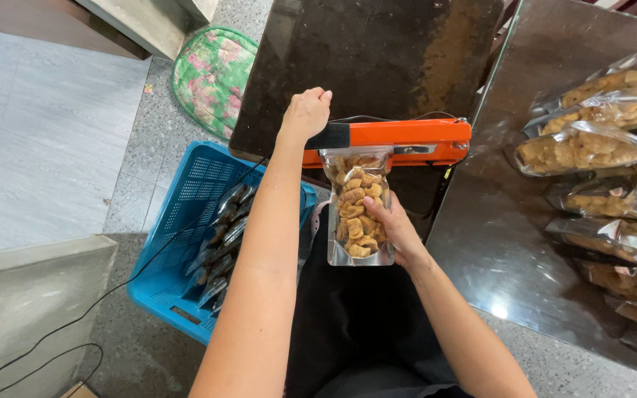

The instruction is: The person repeatedly picks up clear plastic bags filled with snack items from a blue basket, places them into an orange handheld heat sealer, and seals the top. After sealing, the person places the sealed bags back into the basket. The process is repeated for multiple bags throughout the clip.

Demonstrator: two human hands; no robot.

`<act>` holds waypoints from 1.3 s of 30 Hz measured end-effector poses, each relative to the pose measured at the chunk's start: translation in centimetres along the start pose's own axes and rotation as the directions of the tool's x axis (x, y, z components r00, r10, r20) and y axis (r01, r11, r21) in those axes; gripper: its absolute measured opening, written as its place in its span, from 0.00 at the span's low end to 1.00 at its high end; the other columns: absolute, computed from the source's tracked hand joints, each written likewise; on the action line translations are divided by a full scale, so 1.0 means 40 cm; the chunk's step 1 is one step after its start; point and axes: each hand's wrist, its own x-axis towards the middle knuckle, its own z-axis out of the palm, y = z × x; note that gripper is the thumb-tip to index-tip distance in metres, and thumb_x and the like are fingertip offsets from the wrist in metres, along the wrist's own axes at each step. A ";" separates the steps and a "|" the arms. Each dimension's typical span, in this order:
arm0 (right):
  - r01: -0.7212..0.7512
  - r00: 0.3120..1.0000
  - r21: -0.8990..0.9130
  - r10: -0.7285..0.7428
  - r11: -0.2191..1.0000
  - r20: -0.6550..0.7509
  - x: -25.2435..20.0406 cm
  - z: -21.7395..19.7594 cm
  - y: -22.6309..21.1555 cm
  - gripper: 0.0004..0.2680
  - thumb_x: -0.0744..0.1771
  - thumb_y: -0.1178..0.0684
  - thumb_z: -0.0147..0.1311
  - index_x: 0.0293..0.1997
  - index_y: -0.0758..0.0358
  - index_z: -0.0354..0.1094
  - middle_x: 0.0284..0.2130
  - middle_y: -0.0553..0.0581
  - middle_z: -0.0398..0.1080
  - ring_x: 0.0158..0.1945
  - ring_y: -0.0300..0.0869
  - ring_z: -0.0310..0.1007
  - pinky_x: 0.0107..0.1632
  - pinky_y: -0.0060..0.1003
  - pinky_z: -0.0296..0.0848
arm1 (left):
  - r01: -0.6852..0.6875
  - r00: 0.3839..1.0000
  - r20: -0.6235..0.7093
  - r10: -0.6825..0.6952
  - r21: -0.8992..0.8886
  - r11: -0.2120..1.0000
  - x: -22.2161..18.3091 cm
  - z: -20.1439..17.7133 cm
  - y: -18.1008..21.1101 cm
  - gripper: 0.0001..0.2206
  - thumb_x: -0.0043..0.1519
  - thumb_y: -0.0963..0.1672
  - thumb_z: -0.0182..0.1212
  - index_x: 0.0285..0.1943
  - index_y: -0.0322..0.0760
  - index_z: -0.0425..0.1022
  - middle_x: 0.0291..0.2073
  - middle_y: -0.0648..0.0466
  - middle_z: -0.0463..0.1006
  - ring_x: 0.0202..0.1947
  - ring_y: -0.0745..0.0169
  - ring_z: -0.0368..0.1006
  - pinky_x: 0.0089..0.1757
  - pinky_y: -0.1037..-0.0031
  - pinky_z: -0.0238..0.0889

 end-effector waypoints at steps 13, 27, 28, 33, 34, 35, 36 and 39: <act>-0.024 1.000 0.008 0.024 1.000 0.001 -0.009 0.010 -0.010 0.23 0.68 0.48 0.54 0.68 0.64 0.51 0.54 0.61 0.70 0.53 0.44 0.76 0.52 0.42 0.79 | -0.092 0.995 -0.043 0.089 -0.072 0.993 0.025 0.027 -0.028 0.18 0.68 0.51 0.49 0.43 0.36 0.80 0.43 0.38 0.81 0.48 0.35 0.76 0.50 0.54 0.68; -0.040 0.999 0.028 0.041 0.999 -0.012 -0.004 0.009 -0.005 0.24 0.67 0.48 0.55 0.69 0.63 0.50 0.56 0.62 0.69 0.54 0.45 0.75 0.52 0.43 0.79 | -0.062 0.996 -0.062 0.062 0.001 0.998 0.014 0.026 -0.012 0.17 0.68 0.51 0.49 0.45 0.39 0.80 0.41 0.41 0.82 0.46 0.38 0.77 0.48 0.54 0.69; -0.037 0.999 0.018 0.037 0.999 -0.011 -0.003 0.010 -0.009 0.24 0.67 0.47 0.54 0.69 0.64 0.50 0.56 0.62 0.69 0.54 0.45 0.76 0.53 0.42 0.79 | -0.056 0.997 -0.060 0.056 0.005 0.998 0.010 0.015 -0.001 0.16 0.68 0.52 0.50 0.46 0.40 0.80 0.41 0.41 0.82 0.47 0.39 0.77 0.48 0.54 0.69; -0.048 0.999 -0.056 0.048 0.997 -0.004 -0.012 0.003 -0.005 0.23 0.67 0.47 0.54 0.68 0.67 0.51 0.55 0.64 0.70 0.54 0.47 0.76 0.52 0.42 0.79 | -0.305 0.931 -0.203 0.304 0.028 0.952 -0.060 -0.062 0.073 0.12 0.70 0.49 0.53 0.48 0.40 0.79 0.41 0.44 0.83 0.46 0.41 0.78 0.47 0.56 0.71; -0.053 0.999 -0.073 0.054 0.996 0.005 -0.017 0.001 0.000 0.24 0.68 0.47 0.54 0.69 0.67 0.51 0.55 0.64 0.70 0.54 0.47 0.76 0.52 0.41 0.79 | -0.438 0.855 -0.290 0.430 0.041 0.898 -0.080 -0.083 0.094 0.10 0.70 0.47 0.55 0.48 0.38 0.78 0.40 0.45 0.83 0.46 0.43 0.79 0.47 0.56 0.72; -0.058 0.998 -0.090 0.059 0.994 0.014 -0.025 -0.003 0.006 0.24 0.68 0.47 0.55 0.69 0.68 0.51 0.55 0.65 0.70 0.54 0.47 0.76 0.53 0.41 0.79 | -0.560 0.754 -0.370 0.542 0.068 0.825 -0.103 -0.106 0.116 0.08 0.69 0.45 0.57 0.48 0.37 0.77 0.39 0.47 0.83 0.45 0.44 0.80 0.46 0.57 0.73; -0.056 0.998 -0.113 0.060 0.992 0.035 -0.030 -0.006 0.011 0.24 0.67 0.48 0.55 0.69 0.67 0.51 0.56 0.64 0.70 0.55 0.46 0.75 0.54 0.40 0.78 | -0.632 0.716 -0.364 0.596 0.025 0.774 -0.130 -0.134 0.128 0.07 0.70 0.44 0.57 0.50 0.37 0.77 0.40 0.47 0.83 0.45 0.46 0.80 0.46 0.60 0.74; -0.038 0.991 -0.214 0.064 0.976 0.116 -0.052 -0.021 0.023 0.27 0.66 0.48 0.58 0.70 0.67 0.50 0.58 0.61 0.68 0.59 0.44 0.70 0.58 0.40 0.73 | -0.725 0.684 -0.275 0.676 -0.152 0.672 -0.255 -0.191 0.117 0.09 0.70 0.44 0.57 0.55 0.36 0.76 0.43 0.48 0.82 0.44 0.54 0.81 0.45 0.66 0.77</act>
